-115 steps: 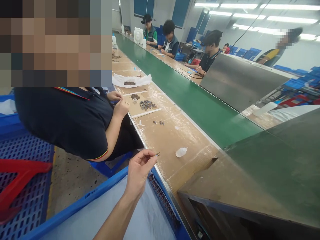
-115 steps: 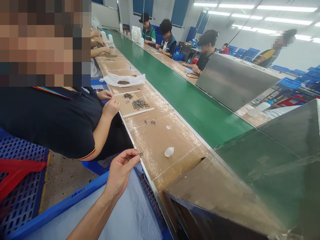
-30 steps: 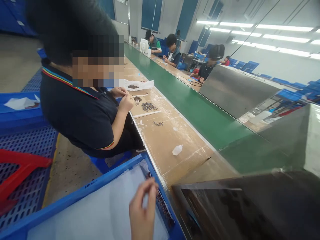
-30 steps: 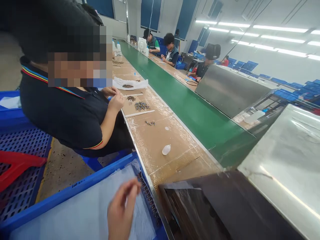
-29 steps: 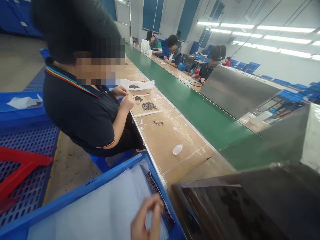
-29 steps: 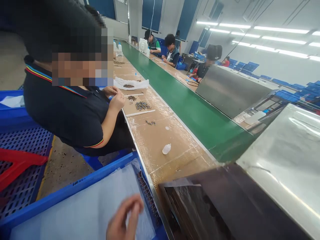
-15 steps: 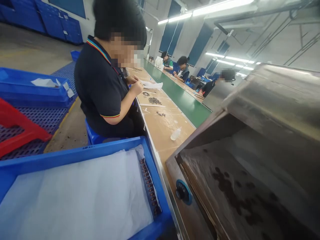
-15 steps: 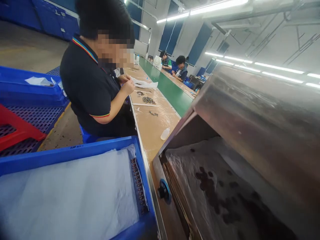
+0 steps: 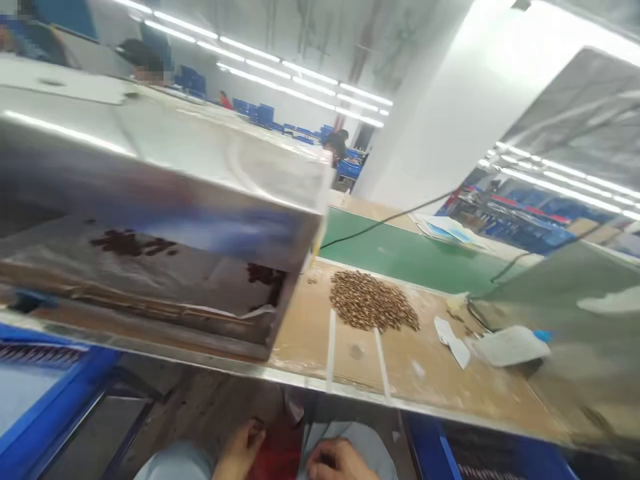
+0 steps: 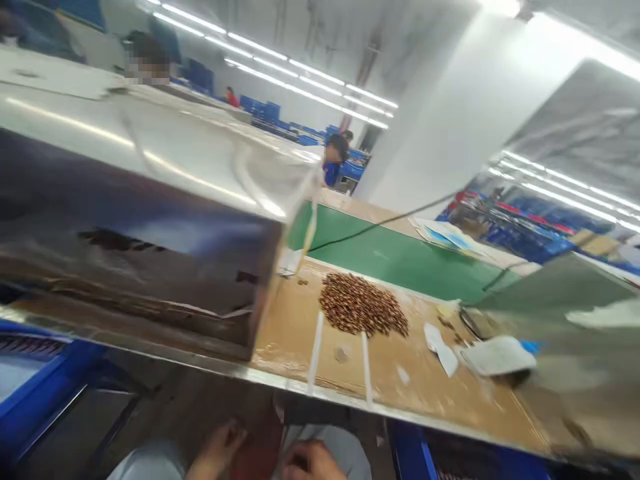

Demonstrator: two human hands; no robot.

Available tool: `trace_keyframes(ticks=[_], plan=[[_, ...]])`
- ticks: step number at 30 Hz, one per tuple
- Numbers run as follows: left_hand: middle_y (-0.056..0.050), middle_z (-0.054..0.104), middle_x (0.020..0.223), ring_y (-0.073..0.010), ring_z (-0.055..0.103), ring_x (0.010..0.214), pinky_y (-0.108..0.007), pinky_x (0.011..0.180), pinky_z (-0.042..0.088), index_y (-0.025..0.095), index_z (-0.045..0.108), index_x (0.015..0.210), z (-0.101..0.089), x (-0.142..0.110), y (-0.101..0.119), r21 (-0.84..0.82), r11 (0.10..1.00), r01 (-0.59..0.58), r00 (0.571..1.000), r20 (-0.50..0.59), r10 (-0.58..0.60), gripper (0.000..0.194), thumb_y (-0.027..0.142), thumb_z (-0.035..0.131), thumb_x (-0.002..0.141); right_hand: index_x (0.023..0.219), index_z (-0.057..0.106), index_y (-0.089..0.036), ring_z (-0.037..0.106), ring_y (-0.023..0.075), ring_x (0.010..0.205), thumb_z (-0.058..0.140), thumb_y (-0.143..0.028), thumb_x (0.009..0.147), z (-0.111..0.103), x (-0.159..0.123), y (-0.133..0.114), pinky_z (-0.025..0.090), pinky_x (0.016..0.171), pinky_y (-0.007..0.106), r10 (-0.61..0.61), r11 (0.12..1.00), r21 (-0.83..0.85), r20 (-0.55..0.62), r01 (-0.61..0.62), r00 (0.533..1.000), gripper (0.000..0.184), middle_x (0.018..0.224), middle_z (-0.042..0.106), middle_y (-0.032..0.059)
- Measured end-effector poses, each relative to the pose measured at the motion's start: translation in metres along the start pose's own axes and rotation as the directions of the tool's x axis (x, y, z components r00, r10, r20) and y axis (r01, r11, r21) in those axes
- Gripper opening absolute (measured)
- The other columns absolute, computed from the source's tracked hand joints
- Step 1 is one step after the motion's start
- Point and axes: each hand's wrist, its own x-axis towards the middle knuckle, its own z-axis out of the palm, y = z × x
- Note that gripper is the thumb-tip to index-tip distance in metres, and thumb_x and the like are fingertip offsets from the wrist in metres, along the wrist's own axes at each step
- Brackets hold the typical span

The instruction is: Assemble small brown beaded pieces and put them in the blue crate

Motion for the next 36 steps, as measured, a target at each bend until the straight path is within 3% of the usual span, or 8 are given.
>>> trace_keyframes(ticks=[6, 10, 13, 17, 23, 31, 34, 36], plan=[[-0.009, 0.096, 0.119, -0.044, 0.09, 0.129, -0.05, 0.118, 0.07, 0.035, 0.088, 0.103, 0.018, -0.042, 0.021, -0.01, 0.999, -0.051, 0.978, -0.205, 0.048, 0.056, 0.075, 0.057, 0.08, 0.096, 0.09, -0.026, 0.077, 0.0222, 0.088, 0.087, -0.048, 0.093, -0.035, -0.06, 0.013, 0.059, 0.084, 0.029, -0.122, 0.939, 0.327, 0.031, 0.106, 0.992, 0.023, 0.088, 0.083, -0.0013], [-0.01, 0.096, 0.109, -0.0483, 0.092, 0.119, -0.054, 0.108, 0.075, 0.032, 0.092, 0.097, 0.023, -0.081, 0.036, -0.08, 0.99, -0.119, 0.934, -0.348, 0.084, 0.057, 0.082, 0.073, 0.075, 0.095, 0.09, -0.023, 0.078, 0.0225, 0.084, 0.087, -0.072, 0.101, -0.115, -0.113, 0.003, 0.062, 0.082, 0.031, -0.321, 0.821, 0.462, -0.111, 0.334, 0.941, 0.049, 0.09, 0.084, 0.0034], [-0.009, 0.096, 0.111, -0.0481, 0.091, 0.119, -0.054, 0.107, 0.075, 0.031, 0.095, 0.101, 0.018, -0.103, 0.054, -0.053, 0.987, -0.153, 0.896, -0.43, 0.116, 0.063, 0.086, 0.082, 0.072, 0.099, 0.087, -0.024, 0.078, 0.0253, 0.09, 0.065, -0.068, 0.115, -0.191, -0.117, 0.024, 0.064, 0.089, 0.036, -0.199, 0.906, 0.181, -0.614, 0.382, 0.764, 0.051, 0.095, 0.085, 0.0065], [-0.006, 0.096, 0.118, -0.0461, 0.09, 0.121, -0.052, 0.104, 0.075, 0.033, 0.096, 0.11, 0.006, -0.129, 0.081, -0.022, 0.993, -0.118, 0.871, -0.483, 0.093, 0.072, 0.094, 0.083, 0.075, 0.11, 0.086, -0.022, 0.076, 0.0286, 0.112, 0.066, -0.042, 0.113, -0.259, -0.079, 0.064, 0.059, 0.109, 0.043, -0.104, 0.966, 0.062, -0.796, 0.251, 0.596, 0.028, 0.116, 0.087, 0.0121], [-0.006, 0.096, 0.112, -0.0483, 0.09, 0.117, -0.051, 0.098, 0.076, 0.036, 0.096, 0.109, 0.012, -0.178, 0.104, -0.061, 0.988, -0.142, 0.826, -0.558, 0.084, 0.081, 0.104, 0.085, 0.066, 0.113, 0.08, -0.019, 0.077, 0.0266, 0.113, 0.079, -0.042, 0.116, -0.27, -0.029, 0.076, 0.061, 0.114, 0.049, -0.125, 0.992, -0.1, -0.808, 0.076, 0.576, 0.023, 0.117, 0.082, 0.0069], [-0.008, 0.096, 0.117, -0.0431, 0.09, 0.117, -0.048, 0.105, 0.073, 0.03, 0.096, 0.115, 0.017, -0.227, 0.142, -0.018, 0.988, -0.152, 0.805, -0.582, 0.113, 0.075, 0.094, 0.085, 0.077, 0.115, 0.075, -0.019, 0.073, 0.027, 0.116, 0.073, -0.029, 0.118, -0.271, -0.023, 0.076, 0.058, 0.11, 0.043, -0.267, 0.938, -0.346, -0.748, -0.013, 0.608, 0.011, 0.122, 0.078, 0.0083], [-0.011, 0.096, 0.113, -0.0407, 0.091, 0.111, -0.046, 0.1, 0.073, 0.024, 0.094, 0.12, -0.02, -0.218, 0.187, -0.001, 0.98, -0.197, 0.719, -0.68, 0.144, 0.074, 0.086, 0.086, 0.079, 0.111, 0.075, -0.02, 0.073, 0.0277, 0.118, 0.059, -0.014, 0.117, -0.273, -0.02, 0.084, 0.054, 0.108, 0.037, -0.345, 0.903, -0.429, -0.706, 0.014, 0.618, 0.018, 0.122, 0.078, 0.0136], [-0.013, 0.095, 0.106, -0.0389, 0.091, 0.103, -0.049, 0.101, 0.072, 0.019, 0.091, 0.119, -0.057, -0.201, 0.227, 0.057, 0.961, -0.27, 0.594, -0.776, 0.213, 0.068, 0.078, 0.086, 0.084, 0.107, 0.075, -0.023, 0.074, 0.0298, 0.115, 0.052, -0.011, 0.115, -0.274, -0.018, 0.089, 0.055, 0.104, 0.037, -0.399, 0.88, -0.472, -0.677, 0.051, 0.619, 0.027, 0.118, 0.077, 0.0161]])
